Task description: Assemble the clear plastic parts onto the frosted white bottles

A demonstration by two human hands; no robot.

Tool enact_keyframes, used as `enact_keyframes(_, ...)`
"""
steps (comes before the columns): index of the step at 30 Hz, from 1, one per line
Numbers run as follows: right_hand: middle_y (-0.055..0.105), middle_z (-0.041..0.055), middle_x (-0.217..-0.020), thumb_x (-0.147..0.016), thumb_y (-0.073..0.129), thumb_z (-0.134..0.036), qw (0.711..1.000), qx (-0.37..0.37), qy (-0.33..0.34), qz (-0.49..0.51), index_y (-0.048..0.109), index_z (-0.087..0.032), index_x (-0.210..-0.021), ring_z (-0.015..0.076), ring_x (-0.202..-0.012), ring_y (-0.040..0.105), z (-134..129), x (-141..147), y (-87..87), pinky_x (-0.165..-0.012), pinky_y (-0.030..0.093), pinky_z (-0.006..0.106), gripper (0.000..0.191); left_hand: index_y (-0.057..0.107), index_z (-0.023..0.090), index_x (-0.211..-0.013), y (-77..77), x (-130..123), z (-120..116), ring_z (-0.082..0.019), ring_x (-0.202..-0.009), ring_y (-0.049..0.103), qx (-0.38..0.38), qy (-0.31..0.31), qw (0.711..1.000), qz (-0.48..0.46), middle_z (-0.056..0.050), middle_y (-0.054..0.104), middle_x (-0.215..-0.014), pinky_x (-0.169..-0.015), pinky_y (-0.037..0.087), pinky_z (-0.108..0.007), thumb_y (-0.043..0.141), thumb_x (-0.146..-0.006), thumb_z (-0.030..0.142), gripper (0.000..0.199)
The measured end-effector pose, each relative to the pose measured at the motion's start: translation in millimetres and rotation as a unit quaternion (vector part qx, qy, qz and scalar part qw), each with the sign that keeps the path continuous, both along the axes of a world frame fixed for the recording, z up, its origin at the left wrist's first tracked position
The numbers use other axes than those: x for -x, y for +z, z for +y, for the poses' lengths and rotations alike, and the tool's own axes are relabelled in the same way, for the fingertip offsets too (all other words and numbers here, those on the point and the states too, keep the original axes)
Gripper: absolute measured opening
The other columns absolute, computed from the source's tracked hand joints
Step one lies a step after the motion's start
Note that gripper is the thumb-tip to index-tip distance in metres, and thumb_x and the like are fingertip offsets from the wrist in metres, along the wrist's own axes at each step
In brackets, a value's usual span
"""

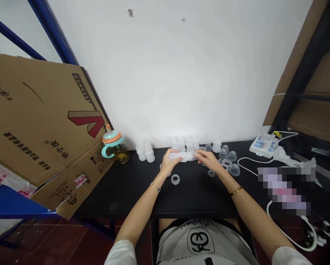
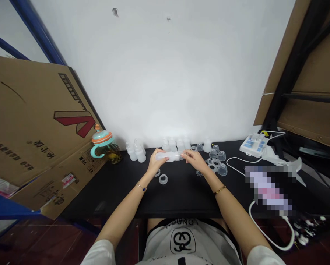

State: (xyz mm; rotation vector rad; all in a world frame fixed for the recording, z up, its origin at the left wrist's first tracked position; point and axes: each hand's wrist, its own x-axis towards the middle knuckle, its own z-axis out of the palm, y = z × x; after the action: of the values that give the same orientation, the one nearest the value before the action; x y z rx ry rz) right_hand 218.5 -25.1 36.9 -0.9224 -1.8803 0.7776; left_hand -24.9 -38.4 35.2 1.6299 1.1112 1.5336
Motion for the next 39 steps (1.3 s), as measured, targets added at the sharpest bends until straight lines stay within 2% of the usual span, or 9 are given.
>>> enact_keyframes(4, 0.060, -0.0007, -0.061, -0.099, 0.046, -0.060, 0.999, -0.018, -0.004, -0.027, 0.058, -0.021, -0.073, 0.0164, -0.060, 0.057, -0.5, 0.9, -0.3, -0.063, 0.041, 0.028, 0.048, 0.064, 0.019, -0.090, 1.0, -1.3, -3.0, -0.017, -0.074, 0.059, -0.007, -0.008, 1.000, 0.013, -0.001, 0.066, -0.085, -0.066, 0.045, -0.027, 0.086, -0.064, 0.042, 0.041)
enact_keyframes(9, 0.052, -0.0018, -0.053, -0.101, 0.038, -0.063, 0.999, -0.004, 0.008, -0.030, 0.048, -0.022, -0.063, 0.0153, -0.055, 0.050, 1.1, 2.4, -2.7, -0.062, 0.039, 0.028, 0.057, 0.065, 0.019, -0.090, 3.2, -1.5, -6.7, -0.018, -0.078, 0.061, -0.020, -0.012, 0.999, 0.029, -0.002, 0.068, -0.089, -0.070, 0.046, -0.028, 0.087, -0.065, 0.042, 0.041)
enact_keyframes(16, 0.039, -0.0056, -0.044, -0.097, 0.038, -0.072, 0.996, 0.081, 0.035, -0.001, 0.041, -0.023, -0.059, 0.0124, -0.043, 0.044, 4.7, 3.4, -6.1, -0.054, 0.037, 0.028, 0.062, 0.065, 0.019, -0.094, 1.6, -0.9, -6.9, -0.020, -0.086, 0.063, -0.041, -0.018, 0.998, 0.049, -0.004, 0.069, -0.095, -0.077, 0.048, -0.030, 0.087, -0.066, 0.042, 0.042)
enact_keyframes(22, 0.038, -0.0045, -0.037, -0.091, 0.038, -0.080, 0.990, 0.138, 0.038, 0.015, 0.041, -0.024, -0.054, 0.0126, -0.038, 0.043, 10.3, 3.1, -8.0, -0.050, 0.041, 0.027, 0.067, 0.066, 0.021, -0.096, 3.5, -4.5, -13.6, -0.024, -0.097, 0.066, -0.076, 0.000, 0.995, 0.069, -0.004, 0.071, -0.100, -0.087, 0.049, -0.034, 0.088, -0.065, 0.042, 0.043)
enact_keyframes(26, 0.034, -0.0052, -0.035, -0.092, 0.038, -0.078, 0.984, 0.173, 0.043, 0.020, 0.040, -0.024, -0.051, 0.0118, -0.035, 0.041, 9.7, 1.5, -6.1, -0.049, 0.043, 0.027, 0.067, 0.067, 0.021, -0.094, 5.9, -7.7, -18.2, -0.026, -0.099, 0.067, -0.102, 0.008, 0.991, 0.088, -0.006, 0.072, -0.100, -0.090, 0.050, -0.038, 0.091, -0.062, 0.041, 0.044)
enact_keyframes(30, 0.028, -0.0078, -0.036, -0.092, 0.041, -0.075, 0.975, 0.210, 0.058, 0.049, 0.039, -0.025, -0.053, 0.0117, -0.034, 0.039, 5.8, 1.7, -2.9, -0.047, 0.043, 0.027, 0.063, 0.067, 0.022, -0.097, 2.0, -8.5, -17.3, -0.026, -0.099, 0.067, -0.138, 0.005, 0.984, 0.113, -0.006, 0.071, -0.102, -0.091, 0.051, -0.040, 0.091, -0.062, 0.042, 0.048)
enact_keyframes(35, 0.028, -0.0077, -0.036, -0.092, 0.040, -0.074, 0.969, 0.238, 0.037, 0.054, 0.035, -0.025, -0.051, 0.0120, -0.033, 0.041, 7.7, 8.7, -8.0, -0.045, 0.041, 0.027, 0.063, 0.065, 0.022, -0.098, -5.0, -7.5, -14.6, -0.025, -0.096, 0.068, -0.154, 0.019, 0.980, 0.122, -0.006, 0.071, -0.100, -0.089, 0.051, -0.039, 0.088, -0.067, 0.041, 0.043)
enact_keyframes(39, 0.030, -0.0061, -0.036, -0.091, 0.035, -0.078, 0.981, 0.191, 0.018, 0.037, 0.035, -0.025, -0.049, 0.0124, -0.033, 0.043, 11.3, 13.7, -16.1, -0.046, 0.040, 0.027, 0.067, 0.064, 0.021, -0.094, -4.5, -6.3, -16.6, -0.023, -0.090, 0.067, -0.138, 0.032, 0.983, 0.114, -0.005, 0.070, -0.095, -0.084, 0.051, -0.035, 0.081, -0.074, 0.040, 0.033)
